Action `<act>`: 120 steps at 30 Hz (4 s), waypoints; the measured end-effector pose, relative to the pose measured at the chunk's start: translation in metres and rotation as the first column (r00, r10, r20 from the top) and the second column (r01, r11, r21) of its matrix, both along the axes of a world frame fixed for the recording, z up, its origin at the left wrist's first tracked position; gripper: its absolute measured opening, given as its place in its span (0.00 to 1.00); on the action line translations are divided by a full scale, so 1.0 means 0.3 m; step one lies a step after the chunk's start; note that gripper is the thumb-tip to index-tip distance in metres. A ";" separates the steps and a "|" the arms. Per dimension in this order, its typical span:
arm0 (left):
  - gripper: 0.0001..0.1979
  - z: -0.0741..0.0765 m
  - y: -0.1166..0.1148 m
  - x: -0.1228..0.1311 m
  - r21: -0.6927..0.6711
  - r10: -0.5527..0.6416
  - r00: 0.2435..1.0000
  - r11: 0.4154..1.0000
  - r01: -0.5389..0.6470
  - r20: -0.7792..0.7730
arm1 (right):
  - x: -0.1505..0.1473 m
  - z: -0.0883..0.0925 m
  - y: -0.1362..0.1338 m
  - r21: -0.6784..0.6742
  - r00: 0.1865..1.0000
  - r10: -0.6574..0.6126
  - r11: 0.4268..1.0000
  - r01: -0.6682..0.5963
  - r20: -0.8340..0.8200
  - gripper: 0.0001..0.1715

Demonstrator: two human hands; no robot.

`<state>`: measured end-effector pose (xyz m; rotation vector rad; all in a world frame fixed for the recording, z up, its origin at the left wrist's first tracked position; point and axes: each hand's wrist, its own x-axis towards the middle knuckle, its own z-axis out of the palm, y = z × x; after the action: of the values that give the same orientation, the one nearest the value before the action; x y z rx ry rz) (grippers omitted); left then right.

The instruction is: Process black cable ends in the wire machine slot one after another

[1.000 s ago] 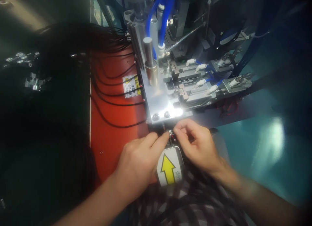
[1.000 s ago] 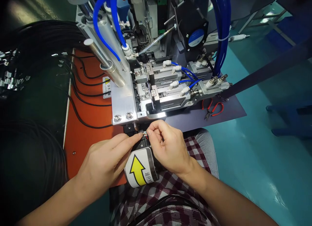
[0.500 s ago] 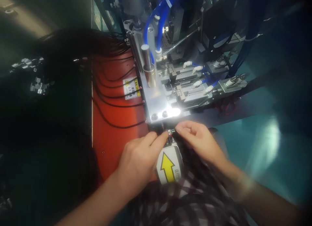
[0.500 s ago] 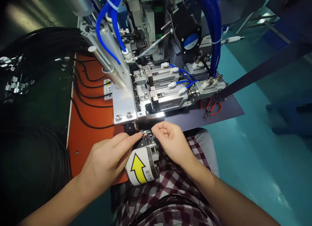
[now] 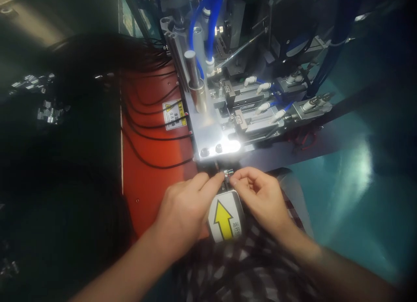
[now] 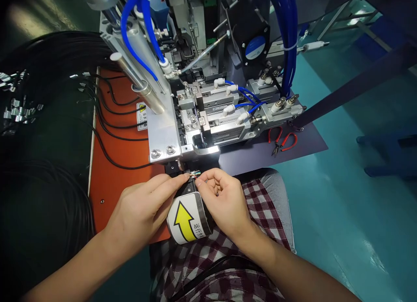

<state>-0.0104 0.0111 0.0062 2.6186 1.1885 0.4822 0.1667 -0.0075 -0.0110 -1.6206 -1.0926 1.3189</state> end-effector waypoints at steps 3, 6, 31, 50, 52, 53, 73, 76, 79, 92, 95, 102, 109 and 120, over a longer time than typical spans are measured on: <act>0.19 0.000 0.003 0.000 -0.015 -0.004 1.000 1.000 0.004 -0.006 | 0.015 -0.003 -0.002 0.245 0.957 0.042 0.963 -0.116 0.287 0.07; 0.19 0.003 0.006 0.000 -0.006 -0.003 1.000 1.000 0.003 0.001 | 0.033 0.000 0.009 0.388 0.872 0.058 0.880 -0.274 0.485 0.06; 0.18 0.005 0.007 0.006 0.007 -0.007 1.000 1.000 0.007 -0.024 | 0.053 0.011 0.058 -0.097 0.977 0.162 0.980 -0.176 -0.137 0.14; 0.17 0.012 0.002 0.001 -0.053 0.023 1.000 0.998 -0.023 0.009 | -0.008 -0.001 0.076 -0.112 0.984 0.010 0.993 -0.031 -0.179 0.14; 0.15 0.026 0.000 -0.002 -0.154 0.099 0.995 0.984 -0.093 0.033 | -0.006 -0.001 0.075 -0.142 0.972 0.015 0.989 -0.050 -0.236 0.15; 0.13 0.033 0.000 -0.005 -0.230 0.155 0.986 0.963 -0.139 0.054 | -0.005 -0.002 0.073 -0.150 0.966 0.018 0.987 -0.059 -0.258 0.15; 0.13 -0.018 0.040 -0.076 -0.002 0.028 0.997 1.000 -0.028 0.070 | 0.011 -0.005 0.072 -0.109 0.979 0.102 0.986 -0.123 -0.177 0.14; 0.13 -0.025 0.035 -0.078 0.035 0.017 0.998 0.999 -0.020 0.067 | 0.023 -0.010 0.072 -0.123 0.966 0.143 0.977 -0.172 -0.216 0.16; 0.13 -0.028 0.035 -0.080 0.073 0.011 0.997 0.997 -0.016 0.077 | 0.027 -0.038 0.068 -0.020 0.978 0.191 0.981 -0.194 -0.085 0.21; 0.12 -0.040 0.037 -0.088 0.051 -0.009 0.990 0.999 0.002 0.139 | 0.022 -0.077 0.075 0.363 0.935 0.224 0.876 -0.317 0.276 0.15; 0.12 -0.035 0.039 -0.089 0.087 -0.033 0.991 0.996 0.022 0.127 | 0.024 -0.078 0.075 0.388 0.927 0.217 0.861 -0.329 0.305 0.14; 0.16 -0.003 0.038 -0.090 0.204 -0.038 0.998 0.978 0.046 -0.041 | 0.001 -0.096 0.060 0.223 0.985 0.166 0.963 -0.150 -0.054 0.18; 0.15 -0.010 0.042 -0.095 0.128 -0.062 0.998 0.990 0.060 0.010 | 0.013 -0.060 0.058 0.060 0.973 0.085 0.995 -0.073 -0.216 0.20; 0.15 -0.015 0.039 -0.098 0.107 -0.068 0.997 0.992 0.063 0.041 | -0.007 -0.069 0.043 0.006 0.961 0.053 0.999 -0.054 -0.270 0.18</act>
<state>-0.0397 0.0227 0.0018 2.7110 1.0879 0.6028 0.1645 0.0053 -0.0318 -1.3702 -0.9732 1.5260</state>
